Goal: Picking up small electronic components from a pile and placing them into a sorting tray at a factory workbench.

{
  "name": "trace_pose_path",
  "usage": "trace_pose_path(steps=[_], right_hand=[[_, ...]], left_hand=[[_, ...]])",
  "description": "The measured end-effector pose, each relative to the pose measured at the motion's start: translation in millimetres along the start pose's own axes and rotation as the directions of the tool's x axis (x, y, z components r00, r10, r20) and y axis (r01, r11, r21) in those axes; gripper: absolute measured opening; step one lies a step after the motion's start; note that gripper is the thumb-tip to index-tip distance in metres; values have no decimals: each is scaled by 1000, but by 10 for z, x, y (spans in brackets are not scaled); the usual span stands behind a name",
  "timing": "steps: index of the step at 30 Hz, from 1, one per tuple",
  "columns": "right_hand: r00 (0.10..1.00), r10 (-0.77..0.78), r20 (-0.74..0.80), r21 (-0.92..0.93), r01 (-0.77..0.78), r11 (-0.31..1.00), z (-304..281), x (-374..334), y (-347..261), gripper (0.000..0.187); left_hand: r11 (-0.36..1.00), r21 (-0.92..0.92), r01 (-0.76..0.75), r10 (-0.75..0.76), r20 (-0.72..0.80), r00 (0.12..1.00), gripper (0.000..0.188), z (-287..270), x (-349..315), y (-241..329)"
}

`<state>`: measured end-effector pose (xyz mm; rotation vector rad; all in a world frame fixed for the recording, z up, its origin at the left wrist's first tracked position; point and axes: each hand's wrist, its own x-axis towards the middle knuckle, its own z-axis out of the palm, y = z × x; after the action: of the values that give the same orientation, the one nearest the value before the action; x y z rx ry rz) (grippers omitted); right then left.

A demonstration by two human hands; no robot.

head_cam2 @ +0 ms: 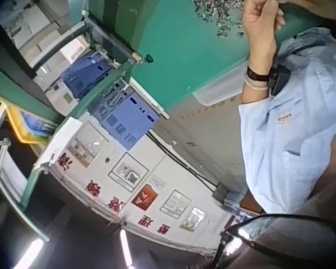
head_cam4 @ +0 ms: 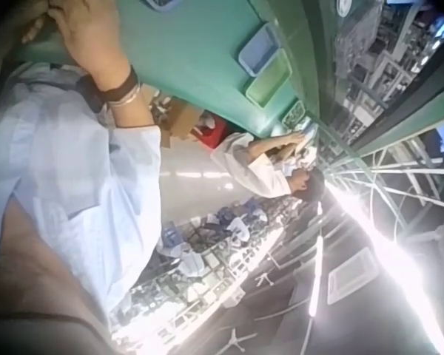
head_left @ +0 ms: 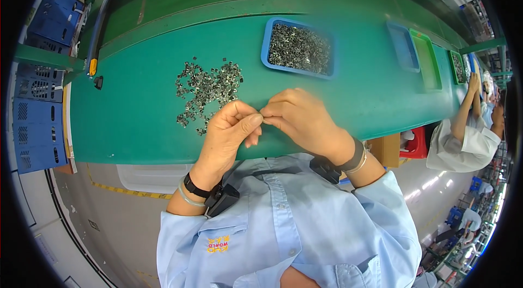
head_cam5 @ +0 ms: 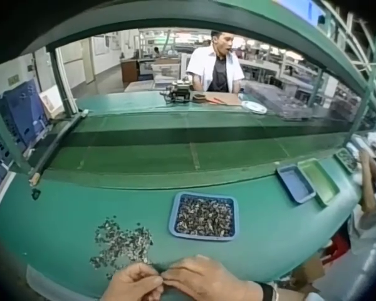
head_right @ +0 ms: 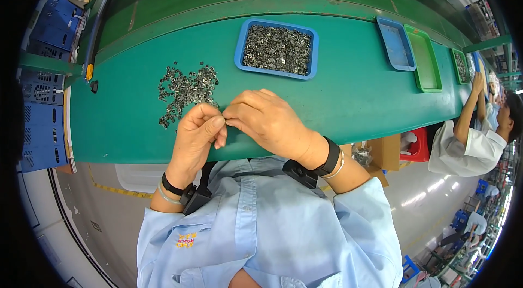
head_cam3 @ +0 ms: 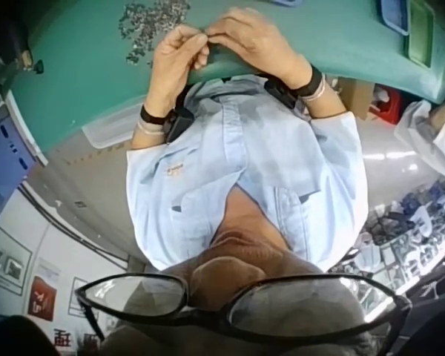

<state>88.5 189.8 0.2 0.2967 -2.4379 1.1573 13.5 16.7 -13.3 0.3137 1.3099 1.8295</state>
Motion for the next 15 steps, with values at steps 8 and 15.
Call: trace_pose_path(steps=[8,15], right_hand=[[984,160,-84,367,-119,923,56,-38,-27,12],[980,175,-90,445,-118,888,72,-35,-36,13]], left_hand=[[924,-374,79,-36,121,992,16,99,-36,26],[881,-464,97,-17,173,985,15,115,-31,-9]])
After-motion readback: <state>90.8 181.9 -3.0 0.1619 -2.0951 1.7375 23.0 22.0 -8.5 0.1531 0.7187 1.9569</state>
